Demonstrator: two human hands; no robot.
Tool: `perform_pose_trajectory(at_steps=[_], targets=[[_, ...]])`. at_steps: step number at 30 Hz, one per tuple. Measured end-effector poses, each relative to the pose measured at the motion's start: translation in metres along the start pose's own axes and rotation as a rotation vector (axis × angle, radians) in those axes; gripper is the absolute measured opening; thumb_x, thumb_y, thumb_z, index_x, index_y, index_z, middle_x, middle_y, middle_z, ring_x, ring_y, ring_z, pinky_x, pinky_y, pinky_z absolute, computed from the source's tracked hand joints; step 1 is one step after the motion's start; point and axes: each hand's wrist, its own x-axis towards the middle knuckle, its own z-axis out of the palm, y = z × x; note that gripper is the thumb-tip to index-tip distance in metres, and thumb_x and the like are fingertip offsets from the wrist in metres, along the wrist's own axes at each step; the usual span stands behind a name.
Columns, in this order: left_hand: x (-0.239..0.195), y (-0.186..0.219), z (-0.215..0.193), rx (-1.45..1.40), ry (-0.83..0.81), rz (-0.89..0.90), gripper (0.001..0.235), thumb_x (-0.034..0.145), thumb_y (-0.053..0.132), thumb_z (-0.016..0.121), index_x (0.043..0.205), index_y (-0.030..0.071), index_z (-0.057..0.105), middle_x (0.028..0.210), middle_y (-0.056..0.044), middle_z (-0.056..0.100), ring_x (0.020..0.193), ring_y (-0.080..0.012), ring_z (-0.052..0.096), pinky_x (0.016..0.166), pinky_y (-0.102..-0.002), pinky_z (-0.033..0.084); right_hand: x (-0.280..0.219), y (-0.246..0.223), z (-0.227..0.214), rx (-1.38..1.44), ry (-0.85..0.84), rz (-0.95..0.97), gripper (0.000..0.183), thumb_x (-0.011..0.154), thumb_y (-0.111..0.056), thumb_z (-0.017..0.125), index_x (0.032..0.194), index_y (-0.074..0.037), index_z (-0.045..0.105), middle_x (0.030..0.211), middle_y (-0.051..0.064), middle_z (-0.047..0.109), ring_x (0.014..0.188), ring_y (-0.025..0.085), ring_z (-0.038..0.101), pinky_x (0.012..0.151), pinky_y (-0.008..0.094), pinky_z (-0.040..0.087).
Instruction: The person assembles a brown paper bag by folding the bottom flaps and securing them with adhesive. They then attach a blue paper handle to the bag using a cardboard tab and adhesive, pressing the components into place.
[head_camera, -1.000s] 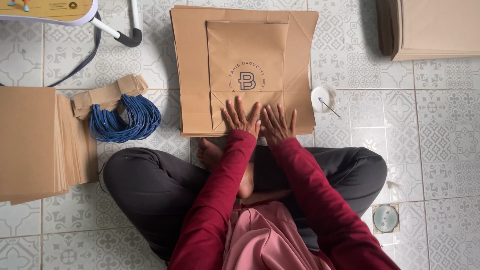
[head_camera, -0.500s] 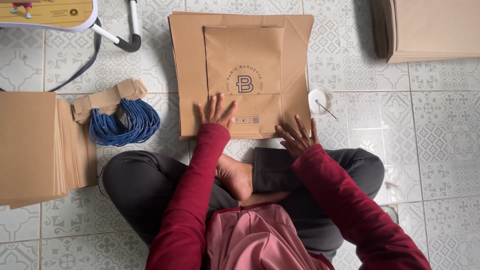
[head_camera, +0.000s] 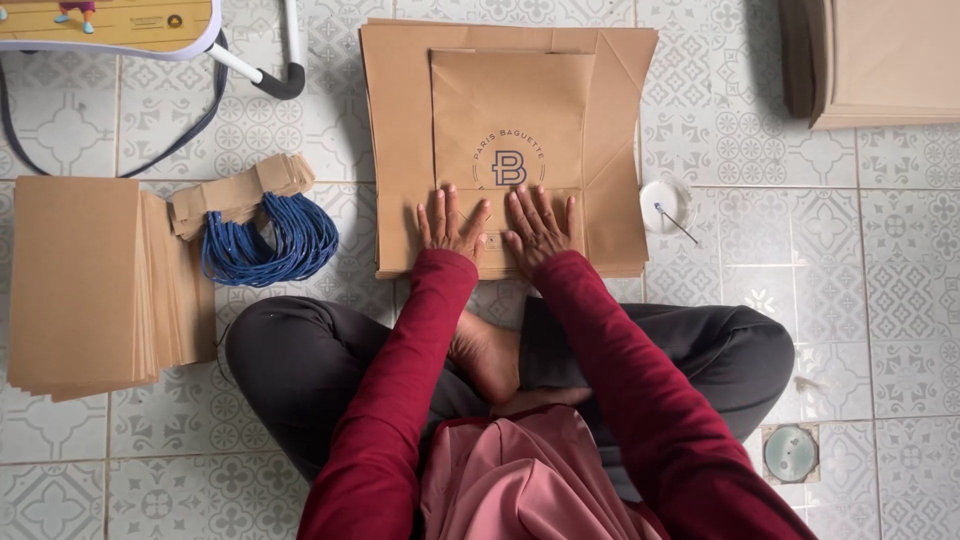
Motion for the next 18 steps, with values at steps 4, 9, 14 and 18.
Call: perform_pose_trajectory(at_steps=[4, 9, 14, 18], targets=[[-0.006, -0.001, 0.002, 0.039, -0.002, 0.030, 0.067, 0.100, 0.042, 0.044, 0.159, 0.048, 0.013, 0.170, -0.023, 0.005, 0.158, -0.0396, -0.003, 0.122, -0.068, -0.008, 0.000, -0.007, 0.008, -0.013, 0.134, 0.024, 0.065, 0.108, -0.049, 0.032, 0.167, -0.030, 0.013, 0.174, -0.004, 0.012, 0.159, 0.027, 0.005, 0.123, 0.068, -0.002], [-0.022, 0.006, -0.037, 0.251, -0.219, 0.065, 0.060, 0.100, 0.049, 0.033, 0.158, 0.041, 0.028, 0.170, -0.014, 0.018, 0.158, -0.0332, 0.003, 0.120, -0.070, -0.015, 0.001, -0.005, 0.014, -0.009, 0.149, 0.028, 0.066, 0.107, -0.052, 0.030, 0.167, -0.032, 0.010, 0.174, -0.005, 0.008, 0.159, 0.029, 0.003, 0.122, 0.069, -0.001], [-0.054, -0.006, -0.044, 0.318, -0.288, 0.037, 0.062, 0.099, 0.052, 0.030, 0.159, 0.036, 0.030, 0.170, -0.010, 0.017, 0.158, -0.0330, 0.000, 0.120, -0.071, -0.016, 0.004, -0.002, 0.018, -0.005, 0.131, 0.062, 0.067, 0.106, -0.055, 0.030, 0.166, -0.034, 0.009, 0.174, -0.006, 0.007, 0.159, 0.029, 0.003, 0.123, 0.067, -0.002], [-0.081, -0.019, -0.055, 0.315, -0.208, 0.049, 0.060, 0.099, 0.049, 0.038, 0.156, 0.033, 0.037, 0.168, -0.010, 0.025, 0.157, -0.0345, 0.007, 0.121, -0.072, -0.012, 0.012, 0.003, 0.028, 0.020, 0.111, 0.085, 0.070, 0.105, -0.062, 0.029, 0.166, -0.036, 0.005, 0.174, -0.005, 0.005, 0.159, 0.030, 0.002, 0.123, 0.067, -0.004]])
